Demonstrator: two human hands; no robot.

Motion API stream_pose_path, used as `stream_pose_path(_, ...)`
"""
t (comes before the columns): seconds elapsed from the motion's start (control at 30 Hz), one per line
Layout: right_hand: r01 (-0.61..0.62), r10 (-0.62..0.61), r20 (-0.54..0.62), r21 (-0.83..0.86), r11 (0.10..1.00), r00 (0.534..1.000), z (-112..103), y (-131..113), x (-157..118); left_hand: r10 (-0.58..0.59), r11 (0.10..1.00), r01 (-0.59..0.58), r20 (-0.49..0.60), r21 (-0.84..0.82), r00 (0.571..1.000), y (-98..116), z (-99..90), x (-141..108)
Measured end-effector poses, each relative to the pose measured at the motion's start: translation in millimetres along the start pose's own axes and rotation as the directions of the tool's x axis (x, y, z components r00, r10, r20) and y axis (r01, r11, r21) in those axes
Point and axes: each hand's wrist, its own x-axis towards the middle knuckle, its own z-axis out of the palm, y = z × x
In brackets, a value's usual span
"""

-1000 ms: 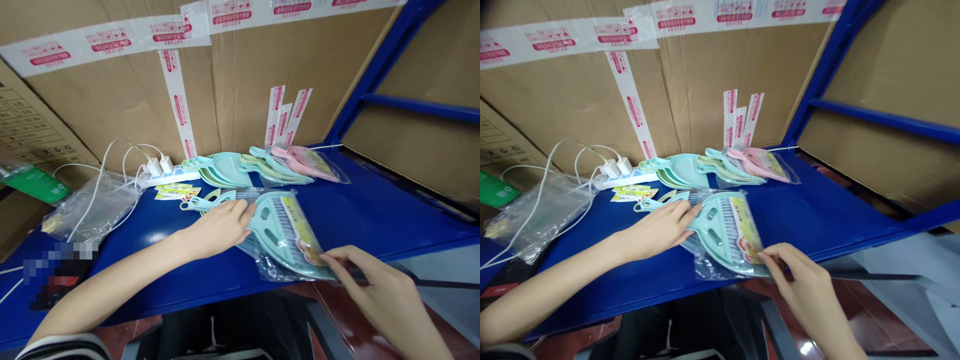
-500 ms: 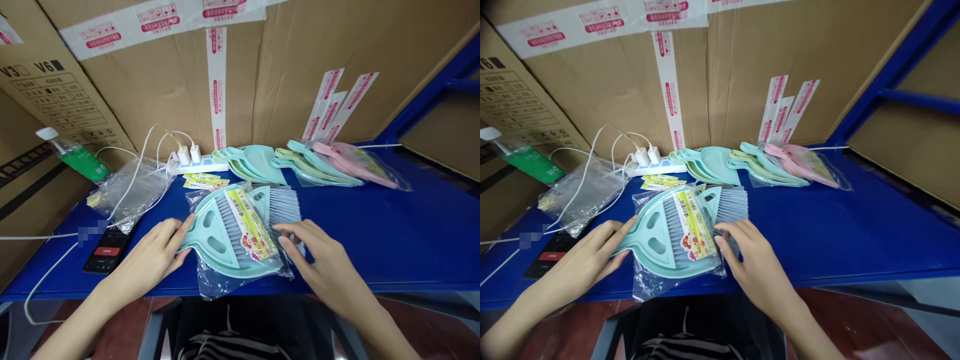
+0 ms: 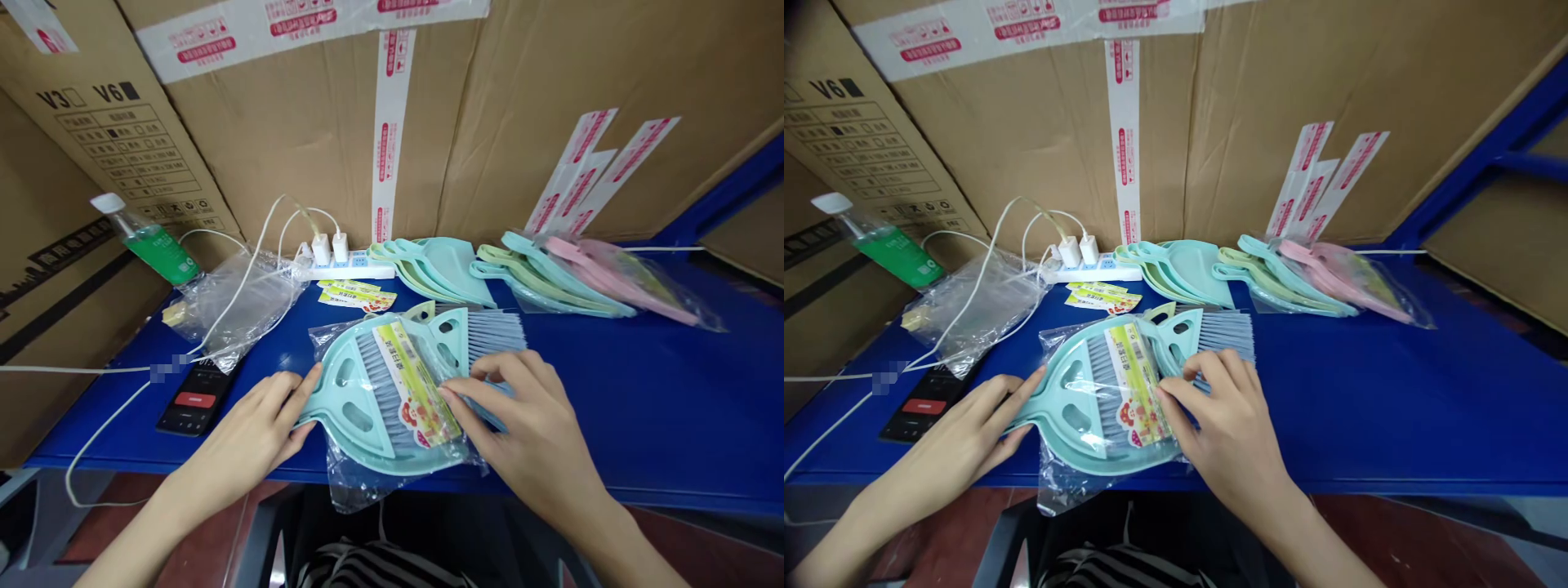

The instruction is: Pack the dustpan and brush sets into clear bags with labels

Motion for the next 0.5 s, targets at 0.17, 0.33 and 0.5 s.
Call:
stream_pose_path(0.17,-0.203,0.051,0.324,0.457,0.866,0.945,0.6,2.2,7.9,-0.116,0.986,0.125,0.081,-0.109,0.99,-3.4,-1.0,-13.6)
stream_pose_path(0.33,-0.33,0.015,0.538,0.496,0.803,0.843,5.8,0.6,19.4,-0.163,0.977,0.168,0.047,-0.129,0.986,-8.8,-2.2,-28.0)
stream_pose_path(0.5,-0.396,0.032,0.597,0.49,0.777,0.802,15.3,-13.4,28.5,-0.184,0.975,0.184,0.014,-0.124,0.983,-8.4,-2.9,-38.2)
